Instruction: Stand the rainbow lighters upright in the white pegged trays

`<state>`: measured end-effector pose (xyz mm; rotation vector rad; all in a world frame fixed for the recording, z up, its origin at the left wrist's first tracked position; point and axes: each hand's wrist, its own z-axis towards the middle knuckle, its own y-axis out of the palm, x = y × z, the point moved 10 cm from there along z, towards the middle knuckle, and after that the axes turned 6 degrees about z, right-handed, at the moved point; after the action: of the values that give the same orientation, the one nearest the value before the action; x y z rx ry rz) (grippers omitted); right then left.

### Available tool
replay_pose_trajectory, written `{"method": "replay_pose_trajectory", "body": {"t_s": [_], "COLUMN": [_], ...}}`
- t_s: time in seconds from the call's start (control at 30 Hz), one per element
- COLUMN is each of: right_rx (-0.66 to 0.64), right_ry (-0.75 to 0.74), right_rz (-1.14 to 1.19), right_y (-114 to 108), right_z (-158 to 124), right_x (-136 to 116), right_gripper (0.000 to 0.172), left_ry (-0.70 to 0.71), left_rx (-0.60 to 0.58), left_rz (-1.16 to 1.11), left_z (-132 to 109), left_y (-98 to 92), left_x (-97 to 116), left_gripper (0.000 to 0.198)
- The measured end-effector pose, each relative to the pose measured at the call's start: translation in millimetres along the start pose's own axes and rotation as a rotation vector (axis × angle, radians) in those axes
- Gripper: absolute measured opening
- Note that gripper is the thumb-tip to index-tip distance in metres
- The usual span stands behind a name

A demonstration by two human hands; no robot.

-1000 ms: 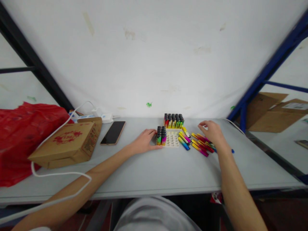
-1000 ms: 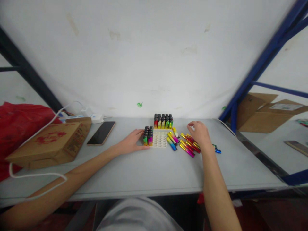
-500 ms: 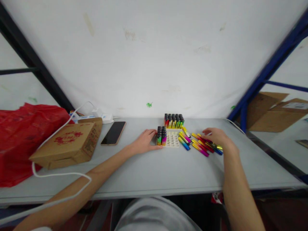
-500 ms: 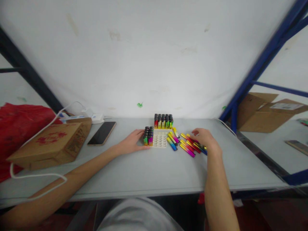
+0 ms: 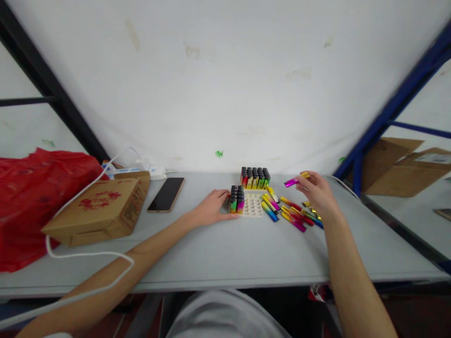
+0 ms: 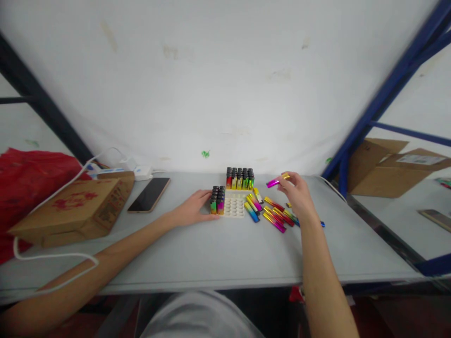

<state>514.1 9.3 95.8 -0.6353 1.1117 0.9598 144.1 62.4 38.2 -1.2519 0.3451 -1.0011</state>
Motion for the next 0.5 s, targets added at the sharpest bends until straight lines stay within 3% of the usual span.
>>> {"method": "replay_pose_trajectory", "body": {"t_s": [0.07, 0.17, 0.33, 0.5], "right_rx": [-0.022, -0.093, -0.29, -0.446], "right_ry": [0.072, 0.169, 0.339, 0.334], "right_rz": [0.274, 0.451, 0.444, 0.34], "right_y": [17.9, 50.8, 102.6, 138.3], "right_z": [-7.6, -20.5, -46.4, -64.2], "right_x": [1.0, 1.5, 8.0, 9.7], "right_gripper": [0.053, 0.055, 0.052, 0.047], "left_ry": [0.007, 0.011, 0.018, 0.038], "left_rx": [0.005, 0.016, 0.013, 0.007], "left_rz": [0.005, 0.003, -0.003, -0.053], "left_z": [-0.1, -0.1, -0.1, -0.3], "left_y": [-0.3, -1.2, -1.1, -3.0], "left_x": [0.7, 1.7, 2.3, -2.7], "left_gripper": [0.084, 0.084, 0.084, 0.085]}}
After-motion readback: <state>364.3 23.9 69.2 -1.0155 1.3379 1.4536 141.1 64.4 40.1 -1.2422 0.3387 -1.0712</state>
